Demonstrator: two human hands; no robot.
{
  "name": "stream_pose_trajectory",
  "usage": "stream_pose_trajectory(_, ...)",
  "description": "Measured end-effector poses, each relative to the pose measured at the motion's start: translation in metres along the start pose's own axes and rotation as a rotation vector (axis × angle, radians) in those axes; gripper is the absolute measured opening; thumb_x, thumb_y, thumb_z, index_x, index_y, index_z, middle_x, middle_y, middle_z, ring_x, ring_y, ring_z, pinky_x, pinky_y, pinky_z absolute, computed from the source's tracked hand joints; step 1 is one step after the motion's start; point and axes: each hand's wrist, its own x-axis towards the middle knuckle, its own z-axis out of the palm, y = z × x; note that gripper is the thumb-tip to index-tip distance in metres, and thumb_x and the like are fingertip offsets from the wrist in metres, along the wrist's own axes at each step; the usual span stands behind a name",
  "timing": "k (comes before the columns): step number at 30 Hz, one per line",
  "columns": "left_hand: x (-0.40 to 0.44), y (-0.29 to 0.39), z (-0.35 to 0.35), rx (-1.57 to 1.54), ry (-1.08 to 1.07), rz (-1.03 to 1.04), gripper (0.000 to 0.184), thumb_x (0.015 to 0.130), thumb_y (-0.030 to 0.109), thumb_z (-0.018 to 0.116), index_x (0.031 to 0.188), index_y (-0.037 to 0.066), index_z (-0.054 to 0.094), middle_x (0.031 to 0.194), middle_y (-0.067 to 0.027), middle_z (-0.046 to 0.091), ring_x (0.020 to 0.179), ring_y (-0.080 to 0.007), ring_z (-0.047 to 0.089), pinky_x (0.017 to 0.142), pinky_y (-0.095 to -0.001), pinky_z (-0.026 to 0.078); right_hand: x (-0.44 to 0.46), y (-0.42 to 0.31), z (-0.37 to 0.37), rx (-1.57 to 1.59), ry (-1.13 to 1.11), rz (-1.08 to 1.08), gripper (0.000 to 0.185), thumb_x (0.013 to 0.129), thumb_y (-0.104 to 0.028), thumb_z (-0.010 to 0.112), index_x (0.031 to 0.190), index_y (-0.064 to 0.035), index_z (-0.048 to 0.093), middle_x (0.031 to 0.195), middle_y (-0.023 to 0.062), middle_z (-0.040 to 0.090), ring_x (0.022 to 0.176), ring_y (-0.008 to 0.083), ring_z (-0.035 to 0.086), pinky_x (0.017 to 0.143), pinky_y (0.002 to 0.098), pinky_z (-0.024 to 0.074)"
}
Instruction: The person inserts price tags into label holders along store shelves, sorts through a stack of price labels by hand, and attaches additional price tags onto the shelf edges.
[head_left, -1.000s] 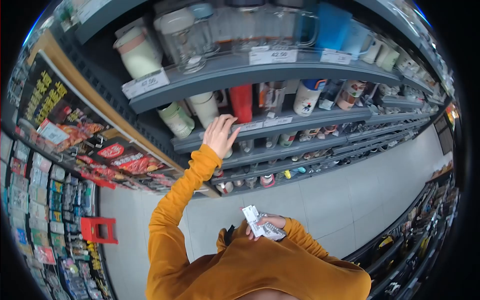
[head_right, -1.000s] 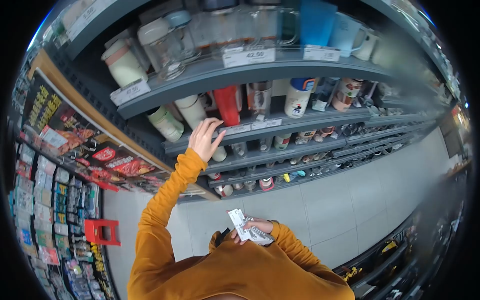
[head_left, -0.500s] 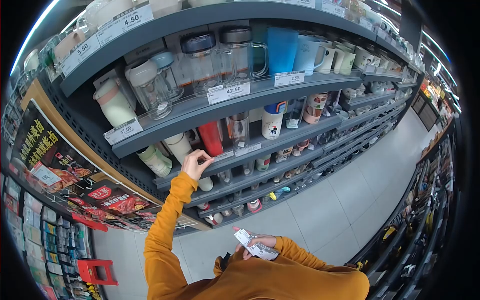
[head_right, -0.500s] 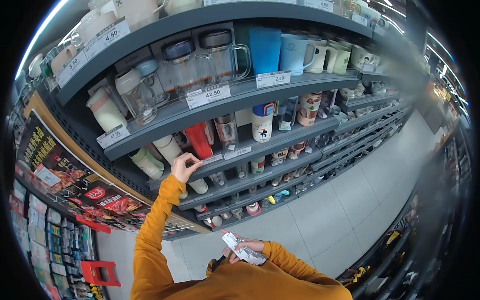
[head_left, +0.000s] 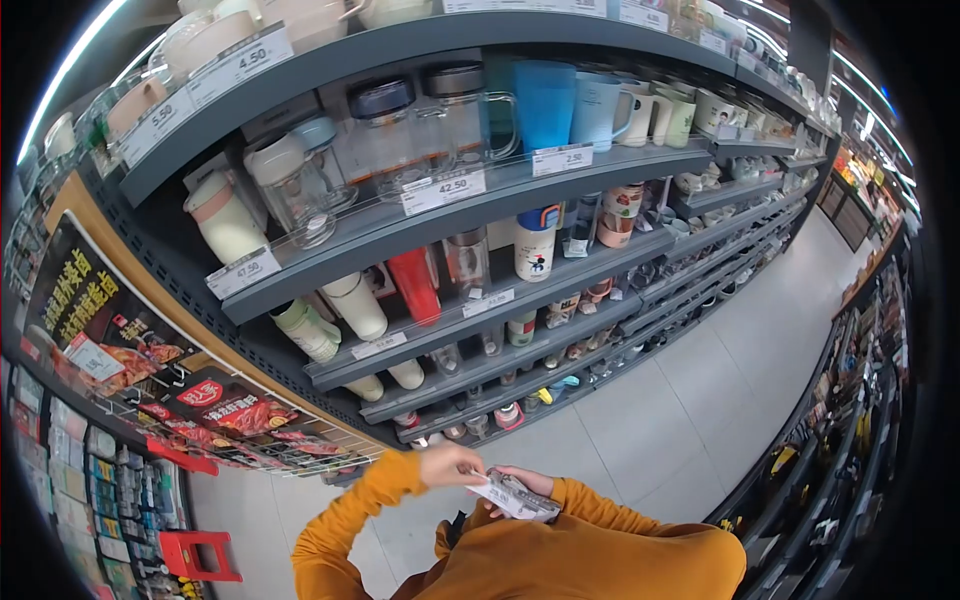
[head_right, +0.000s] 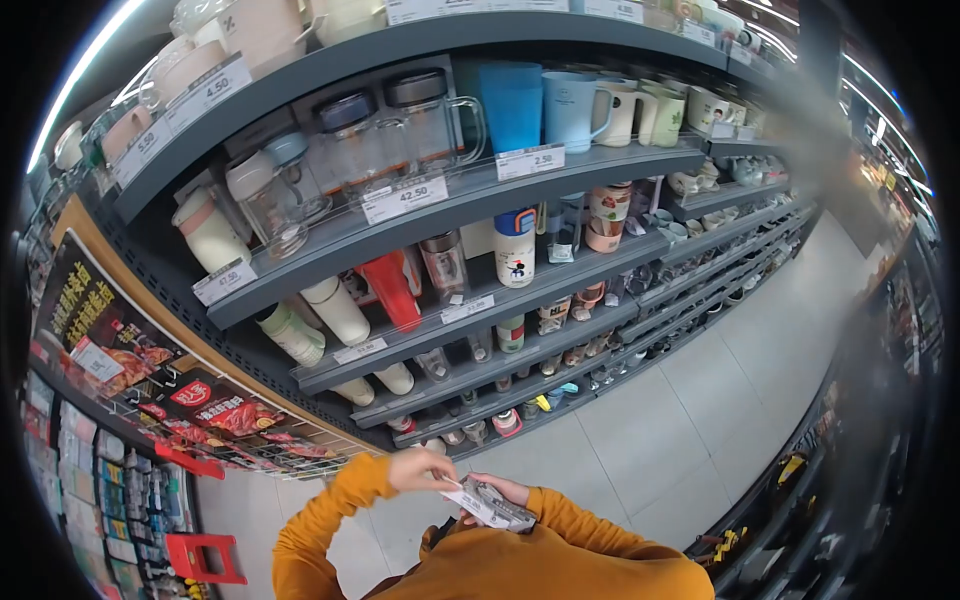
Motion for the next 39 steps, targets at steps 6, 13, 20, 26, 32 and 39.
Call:
stream_pose_trajectory(6, 0.008, -0.011, 0.035, 0.078, 0.079, -0.093, 0.022, 0.084, 0.025, 0.064, 0.097, 0.008, 0.064, 0.081, -0.0102, 0.062, 0.069, -0.0206, 0.062, 0.065, -0.0301, 0.049, -0.002, -0.002, 0.017, -0.515, 0.123, 0.031, 0.037, 0.092, -0.021, 0.055, 0.123, -0.0042, 0.044, 0.111, 0.0087, 0.055, 0.089, 0.0149, 0.059, 0.079, 0.0293, 0.0551)
stream_pose_trajectory(13, 0.024, -0.038, -0.015, -0.118, 0.569, -0.144, 0.02, 0.087, 0.019, 0.061, 0.102, 0.005, 0.063, 0.085, -0.0065, 0.068, 0.074, -0.0146, 0.063, 0.068, -0.0288, 0.051, -0.014, -0.007, 0.039, -0.436, 0.031, -0.077, 0.054, 0.084, -0.002, 0.05, 0.135, -0.01, 0.03, 0.108, 0.0105, 0.053, 0.087, 0.0178, 0.057, 0.079, 0.0316, 0.0537)
stream_pose_trajectory(20, 0.12, -0.163, -0.02, 0.12, 0.788, -0.337, 0.039, 0.083, 0.022, 0.065, 0.118, 0.009, 0.054, 0.102, -0.0117, 0.062, 0.087, -0.0247, 0.063, 0.077, -0.037, 0.05, -0.05, -0.007, 0.059, -0.39, 0.091, -0.237, 0.068, 0.079, 0.001, 0.048, 0.141, -0.0126, 0.024, 0.118, 0.0152, 0.049, 0.091, 0.0217, 0.057, 0.084, 0.0359, 0.0528)
stream_pose_trajectory(26, 0.21, -0.178, -0.018, 0.402, 0.807, -0.42, 0.046, 0.083, 0.028, 0.063, 0.125, 0.015, 0.048, 0.119, -0.0111, 0.057, 0.11, -0.0342, 0.053, 0.091, -0.045, 0.044, -0.094, 0.012, 0.018, -0.348, 0.207, -0.457, 0.02, 0.087, -0.005, 0.048, 0.107, -0.0072, 0.047, 0.12, 0.0151, 0.049, 0.1, 0.0231, 0.056, 0.087, 0.0391, 0.052)
stream_pose_trajectory(32, 0.266, -0.221, -0.019, 0.433, 0.827, -0.568, 0.025, 0.084, 0.027, 0.061, 0.106, 0.016, 0.06, 0.111, -0.0084, 0.059, 0.105, -0.0317, 0.056, 0.085, -0.0439, 0.047, -0.145, 0.028, 0.015, -0.226, 0.26, -0.565, 0.016, 0.091, -0.006, 0.052, 0.106, -0.0082, 0.047, 0.124, 0.015, 0.047, 0.101, 0.0239, 0.058, 0.086, 0.0381, 0.0528)
stream_pose_trajectory(39, 0.278, -0.218, -0.031, 0.502, 0.899, -0.516, 0.011, 0.08, 0.026, 0.065, 0.083, 0.015, 0.066, 0.088, -0.0059, 0.066, 0.086, -0.029, 0.063, 0.073, -0.0408, 0.05, -0.205, 0.01, 0.005, -0.302, 0.306, -0.504, 0.026, 0.091, -0.007, 0.051, 0.116, -0.0072, 0.045, 0.123, 0.0147, 0.051, 0.084, 0.0211, 0.061, 0.067, 0.0318, 0.0538)
